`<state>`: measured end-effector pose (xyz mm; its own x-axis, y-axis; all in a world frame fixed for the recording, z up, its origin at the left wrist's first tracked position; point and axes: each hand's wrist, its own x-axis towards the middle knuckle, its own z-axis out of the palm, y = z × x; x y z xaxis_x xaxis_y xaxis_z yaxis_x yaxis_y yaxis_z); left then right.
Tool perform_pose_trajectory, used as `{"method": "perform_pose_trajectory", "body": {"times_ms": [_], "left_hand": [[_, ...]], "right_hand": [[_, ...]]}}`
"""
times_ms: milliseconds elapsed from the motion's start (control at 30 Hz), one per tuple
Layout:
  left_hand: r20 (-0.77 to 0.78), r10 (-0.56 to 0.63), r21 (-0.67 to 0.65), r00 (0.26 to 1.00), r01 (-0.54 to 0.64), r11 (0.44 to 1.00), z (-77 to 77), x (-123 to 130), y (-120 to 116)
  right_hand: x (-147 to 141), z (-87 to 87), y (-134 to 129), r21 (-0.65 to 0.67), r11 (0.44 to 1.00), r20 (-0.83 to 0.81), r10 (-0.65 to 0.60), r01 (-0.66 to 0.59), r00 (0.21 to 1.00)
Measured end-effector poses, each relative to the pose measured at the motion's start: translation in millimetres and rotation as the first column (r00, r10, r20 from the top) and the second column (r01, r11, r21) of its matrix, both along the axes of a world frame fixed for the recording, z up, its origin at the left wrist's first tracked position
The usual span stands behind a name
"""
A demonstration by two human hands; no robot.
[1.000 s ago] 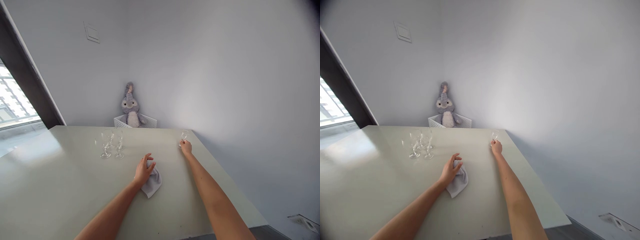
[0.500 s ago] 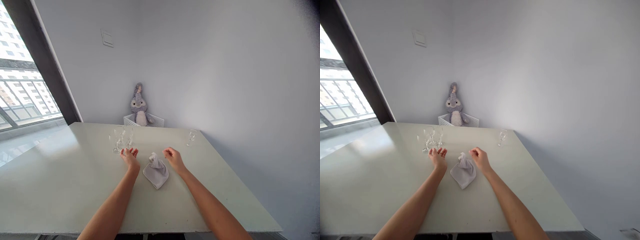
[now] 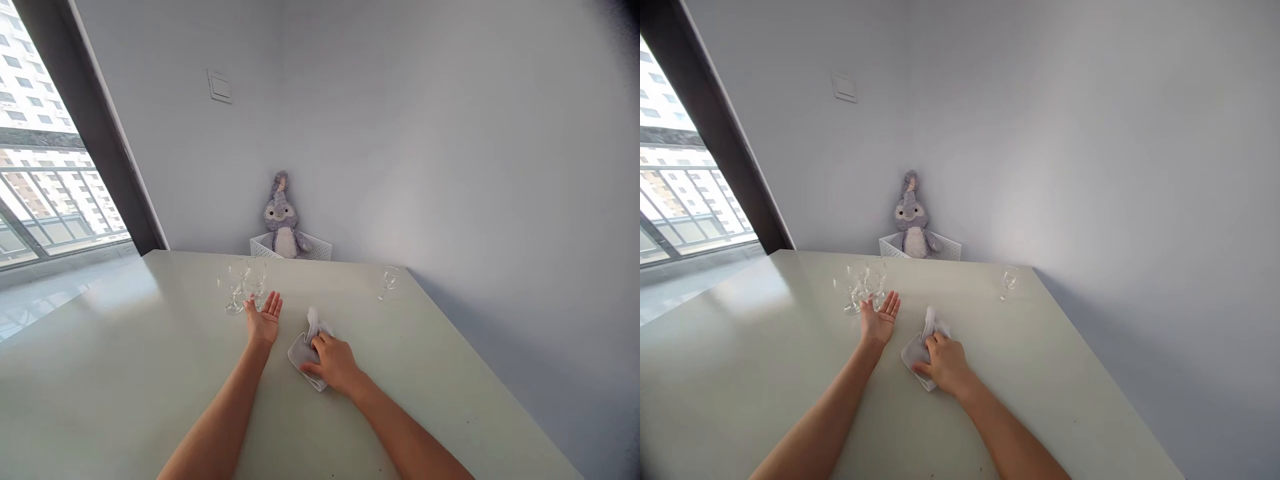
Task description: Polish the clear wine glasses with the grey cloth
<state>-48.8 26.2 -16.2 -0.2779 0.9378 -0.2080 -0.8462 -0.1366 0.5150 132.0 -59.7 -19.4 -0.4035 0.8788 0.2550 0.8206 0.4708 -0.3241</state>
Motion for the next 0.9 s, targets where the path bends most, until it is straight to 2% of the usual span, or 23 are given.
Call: {"method": "perform_pose_trajectory", "body": {"times_ms": [100,200,267,333,433,533,633,667,733,767,800,867,900], "left_hand": [[0.011,-0.004,-0.010,1.000,0.004,1.000,-1.0,-1,2],[0.022,-0.010,-0.025,1.000,0.011,1.000,-2.8,0,2],[0.040,-0.023,-0.026,0.999,0.024,0.999,-3.3,4,0],[0.057,-0.042,-0.030,0.997,0.044,0.999,-2.6,9,-3],[0.068,-0.106,-0.025,0.992,0.108,0.994,-0.9,18,-9],[0.054,-0.193,0.010,0.980,0.192,0.981,-1.5,27,-15],[0.032,-0.241,0.026,0.970,0.241,0.970,-3.5,31,-17],[0.028,-0.245,0.026,0.969,0.245,0.969,-3.9,31,-17],[0.023,-0.237,0.020,0.971,0.236,0.972,-3.7,29,-17],[0.021,-0.225,0.015,0.974,0.225,0.974,-3.3,28,-16],[0.020,-0.212,0.010,0.977,0.212,0.977,-2.8,27,-16],[0.019,-0.191,0.003,0.981,0.191,0.982,-1.7,25,-15],[0.019,-0.188,0.002,0.982,0.188,0.982,-1.4,25,-15]], "right_hand": [[2,1.6,0,-0.066,0.991,-0.007,0.117,-0.117,0.993],[11,8.6,0,-0.143,0.951,-0.089,0.264,-0.274,0.960],[19,14.8,2,-0.197,0.925,-0.171,0.295,-0.326,0.940],[24,19.2,3,-0.213,0.935,-0.274,0.221,-0.283,0.936],[18,17.7,3,-0.162,0.981,-0.355,0.046,-0.110,0.934],[-2,5.2,-1,-0.077,0.996,-0.186,0.023,-0.038,0.982],[-17,-9.6,0,-0.063,0.998,-0.011,-0.026,0.025,1.000],[-18,-12.8,2,-0.082,0.996,-0.026,-0.048,0.046,0.998],[-11,-14.6,11,-0.165,0.984,-0.201,-0.099,0.066,0.975],[-4,-13.3,17,-0.216,0.974,-0.349,-0.138,0.064,0.927],[6,-10.7,22,-0.262,0.964,-0.515,-0.183,0.050,0.838],[26,-3.3,32,-0.307,0.952,-0.799,-0.259,0.002,0.543],[35,0.6,35,-0.291,0.957,-0.869,-0.265,0.001,0.418]]}}
